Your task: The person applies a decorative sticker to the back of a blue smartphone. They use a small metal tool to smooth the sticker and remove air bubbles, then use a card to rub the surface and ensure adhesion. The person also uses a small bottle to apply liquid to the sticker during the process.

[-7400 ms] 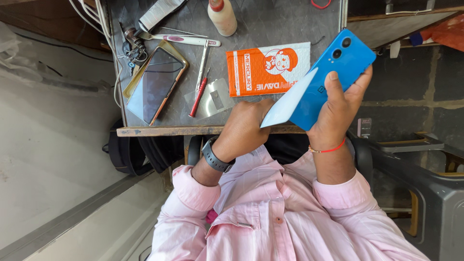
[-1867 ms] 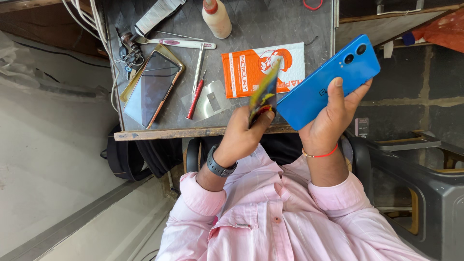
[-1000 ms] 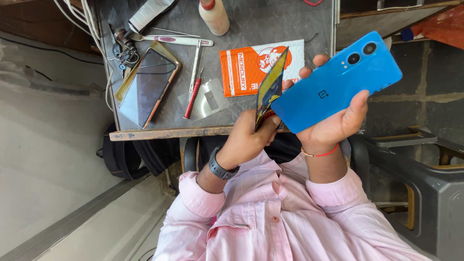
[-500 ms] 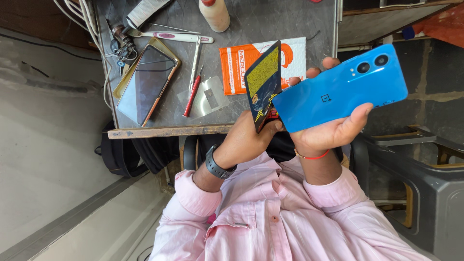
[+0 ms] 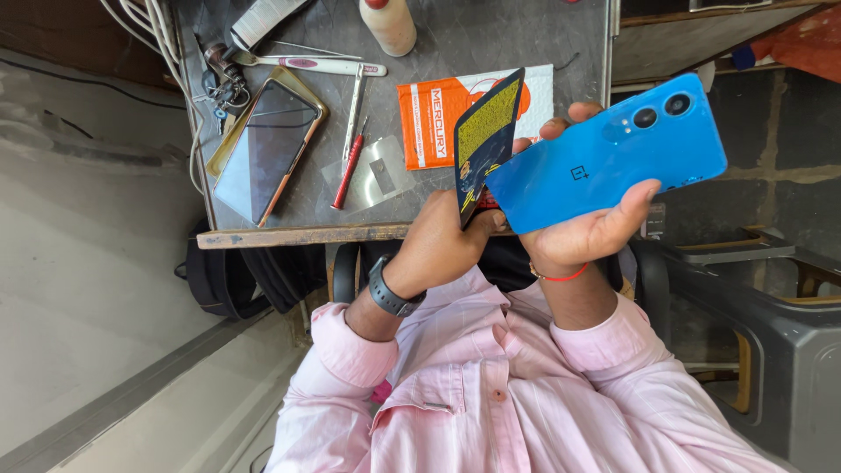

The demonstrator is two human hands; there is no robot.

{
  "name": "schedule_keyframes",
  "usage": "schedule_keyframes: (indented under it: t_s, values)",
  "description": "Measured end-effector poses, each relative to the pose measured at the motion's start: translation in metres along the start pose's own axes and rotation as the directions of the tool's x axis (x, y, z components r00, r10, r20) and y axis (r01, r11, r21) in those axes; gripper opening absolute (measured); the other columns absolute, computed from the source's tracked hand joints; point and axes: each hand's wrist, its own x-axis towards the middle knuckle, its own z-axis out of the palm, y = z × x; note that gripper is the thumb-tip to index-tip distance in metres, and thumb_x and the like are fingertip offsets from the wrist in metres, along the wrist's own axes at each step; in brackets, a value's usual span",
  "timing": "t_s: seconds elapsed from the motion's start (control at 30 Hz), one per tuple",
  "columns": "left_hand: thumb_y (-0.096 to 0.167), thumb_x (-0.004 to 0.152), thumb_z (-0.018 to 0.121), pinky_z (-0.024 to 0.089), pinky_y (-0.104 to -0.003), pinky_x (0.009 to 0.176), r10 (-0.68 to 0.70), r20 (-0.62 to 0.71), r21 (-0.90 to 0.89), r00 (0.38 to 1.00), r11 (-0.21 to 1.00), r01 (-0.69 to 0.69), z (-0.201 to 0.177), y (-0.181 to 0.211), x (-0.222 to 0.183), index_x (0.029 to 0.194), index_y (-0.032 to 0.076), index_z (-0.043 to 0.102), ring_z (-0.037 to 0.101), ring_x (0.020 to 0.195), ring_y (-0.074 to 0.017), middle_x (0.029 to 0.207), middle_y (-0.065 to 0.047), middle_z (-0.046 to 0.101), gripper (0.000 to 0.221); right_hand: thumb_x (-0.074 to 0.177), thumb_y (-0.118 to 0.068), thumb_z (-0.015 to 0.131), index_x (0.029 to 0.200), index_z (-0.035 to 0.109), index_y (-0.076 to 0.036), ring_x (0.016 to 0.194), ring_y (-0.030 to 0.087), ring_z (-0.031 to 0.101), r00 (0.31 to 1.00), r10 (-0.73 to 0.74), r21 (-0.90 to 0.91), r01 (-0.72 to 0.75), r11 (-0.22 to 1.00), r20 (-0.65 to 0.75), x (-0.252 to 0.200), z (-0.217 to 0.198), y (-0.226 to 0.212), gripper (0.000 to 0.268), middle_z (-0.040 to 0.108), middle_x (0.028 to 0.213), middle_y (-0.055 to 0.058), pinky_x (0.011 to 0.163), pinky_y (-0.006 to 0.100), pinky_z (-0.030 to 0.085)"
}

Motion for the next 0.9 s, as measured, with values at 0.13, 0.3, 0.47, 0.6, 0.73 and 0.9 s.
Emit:
schedule_keyframes:
  t_s: [0.13, 0.3, 0.47, 0.6, 0.73, 0.9]
  values:
    - [0.010, 0.088, 0.069, 0.054, -0.046, 0.068, 0.010, 0.001, -0.010, 1.000, 1.000, -0.010, 0.004, 0.000, 0.001, 0.100, 0.002, 0.071, 0.066, 0.087, -0.0452, 0.087, -0.024, 0.070, 0.014, 0.107, -0.068, 0.046, 0.149, 0.045, -0.012, 0.109, 0.025, 0.062, 1.000, -0.012, 0.027, 0.012, 1.000, 0.004, 0.003, -0.003, 0.002, 0.070, 0.056, 0.133, 0.012, 0.091, 0.045, 0.056]
    - [0.010, 0.089, 0.069, 0.052, -0.048, 0.065, -0.006, 0.022, 0.036, 1.000, 0.999, 0.006, 0.007, -0.003, 0.003, 0.096, 0.003, 0.073, 0.066, 0.083, -0.0457, 0.084, -0.024, 0.069, 0.011, 0.105, -0.070, 0.043, 0.148, 0.046, -0.013, 0.109, 0.025, 0.061, 0.999, -0.013, 0.051, 0.015, 0.999, -0.038, 0.006, -0.007, 0.006, 0.072, 0.056, 0.133, 0.011, 0.093, 0.046, 0.055]
    - [0.011, 0.088, 0.070, 0.052, -0.049, 0.064, -0.001, 0.023, 0.039, 1.000, 0.999, 0.000, 0.011, -0.003, 0.002, 0.094, 0.002, 0.073, 0.065, 0.081, -0.0462, 0.082, -0.024, 0.068, 0.011, 0.103, -0.071, 0.042, 0.148, 0.045, -0.013, 0.110, 0.025, 0.061, 0.998, -0.011, 0.071, 0.015, 0.997, -0.060, 0.006, -0.009, 0.005, 0.074, 0.056, 0.134, 0.011, 0.093, 0.046, 0.055]
    - [0.012, 0.088, 0.070, 0.051, -0.049, 0.063, -0.022, 0.022, 0.064, 1.000, 0.998, 0.021, 0.014, -0.002, 0.002, 0.092, 0.003, 0.073, 0.065, 0.080, -0.0462, 0.080, -0.025, 0.067, 0.010, 0.102, -0.072, 0.042, 0.149, 0.044, -0.014, 0.110, 0.024, 0.062, 0.998, -0.037, 0.044, 0.039, 0.998, -0.054, 0.006, -0.008, 0.005, 0.074, 0.056, 0.134, 0.011, 0.091, 0.046, 0.055]
    - [0.012, 0.088, 0.070, 0.051, -0.049, 0.063, -0.022, 0.010, 0.074, 1.000, 0.997, 0.021, 0.016, -0.001, -0.001, 0.094, 0.003, 0.071, 0.066, 0.079, -0.0458, 0.078, -0.024, 0.067, 0.011, 0.103, -0.072, 0.043, 0.149, 0.044, -0.013, 0.109, 0.024, 0.062, 0.996, -0.065, 0.010, 0.065, 0.998, -0.058, 0.006, -0.006, 0.005, 0.075, 0.056, 0.133, 0.012, 0.090, 0.045, 0.055]
    - [0.011, 0.089, 0.070, 0.052, -0.046, 0.063, 0.062, 0.002, 0.006, 0.998, 0.998, -0.062, 0.014, 0.003, -0.002, 0.097, 0.003, 0.071, 0.067, 0.079, -0.0440, 0.081, -0.023, 0.069, 0.011, 0.103, -0.071, 0.042, 0.148, 0.045, -0.013, 0.110, 0.024, 0.062, 0.998, -0.039, 0.034, 0.041, 0.999, -0.056, 0.006, -0.005, 0.003, 0.073, 0.057, 0.134, 0.011, 0.092, 0.045, 0.055]
